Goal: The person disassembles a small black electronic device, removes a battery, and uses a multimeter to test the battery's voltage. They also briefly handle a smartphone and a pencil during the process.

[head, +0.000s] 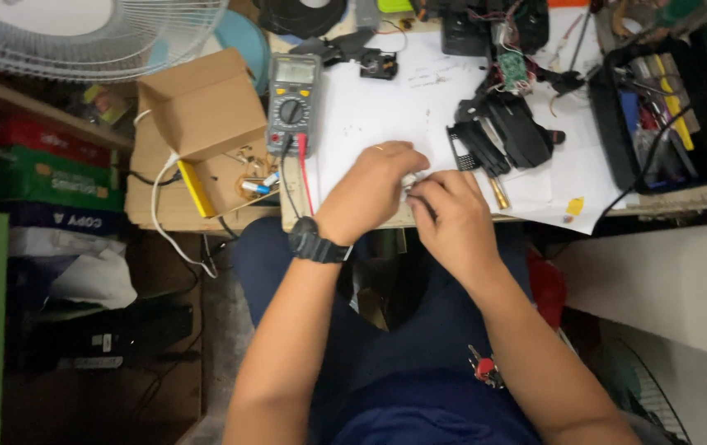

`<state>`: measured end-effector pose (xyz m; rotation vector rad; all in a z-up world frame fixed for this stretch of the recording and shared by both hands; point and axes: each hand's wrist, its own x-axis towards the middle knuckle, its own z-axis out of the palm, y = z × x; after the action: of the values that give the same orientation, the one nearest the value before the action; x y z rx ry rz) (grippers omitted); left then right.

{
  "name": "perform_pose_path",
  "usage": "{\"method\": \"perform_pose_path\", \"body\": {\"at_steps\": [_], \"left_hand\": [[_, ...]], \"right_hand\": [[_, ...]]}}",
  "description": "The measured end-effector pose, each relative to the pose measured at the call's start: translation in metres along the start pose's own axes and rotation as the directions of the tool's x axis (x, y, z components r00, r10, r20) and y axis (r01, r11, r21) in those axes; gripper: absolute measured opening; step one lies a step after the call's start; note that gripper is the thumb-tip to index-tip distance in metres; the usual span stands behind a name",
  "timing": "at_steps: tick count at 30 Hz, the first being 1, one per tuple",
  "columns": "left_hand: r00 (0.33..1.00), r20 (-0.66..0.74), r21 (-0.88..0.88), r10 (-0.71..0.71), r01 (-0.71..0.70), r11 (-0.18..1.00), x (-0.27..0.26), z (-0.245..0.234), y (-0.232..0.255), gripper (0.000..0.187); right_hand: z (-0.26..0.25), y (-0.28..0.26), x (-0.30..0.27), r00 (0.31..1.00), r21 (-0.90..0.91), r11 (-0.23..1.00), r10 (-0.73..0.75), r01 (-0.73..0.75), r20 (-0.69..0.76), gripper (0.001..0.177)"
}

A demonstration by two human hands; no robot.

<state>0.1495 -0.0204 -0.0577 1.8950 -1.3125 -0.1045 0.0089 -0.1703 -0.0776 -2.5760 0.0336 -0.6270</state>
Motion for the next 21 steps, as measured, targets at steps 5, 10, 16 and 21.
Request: {"method": "perform_pose_path", "body": {"at_steps": [5,10,16,21], "left_hand": [[0.994,-0.108,-0.008,-0.030,0.030,1.000,-0.014,0.001,0.005,0.042],[0.939,-0.293,-0.114,-0.179,0.151,0.982,-0.048,-0.030,0.018,0.038],[0.617,-0.763,-0.028,-0.195,0.270,0.963,-0.074,-0.059,0.002,0.027],[0.599,-0.761,0.001,-0.250,0.387,0.922,-0.066,-0.049,-0.016,0.093]], "right_hand": [[-0.011,0.001,0.006,0.995,-0.033,0.999,-0.007,0.011,0.098,0.010],[-0.033,-0.006,0.030,0.965,-0.019,0.999,0.039,-0.035,0.260,0.013],[-0.027,-0.012,0.080,0.992,0.051,0.998,-0.049,0.044,0.114,0.009],[0.020,-0.035,0.137,0.995,0.240,0.968,-0.084,0.071,0.046,0.012]]}}
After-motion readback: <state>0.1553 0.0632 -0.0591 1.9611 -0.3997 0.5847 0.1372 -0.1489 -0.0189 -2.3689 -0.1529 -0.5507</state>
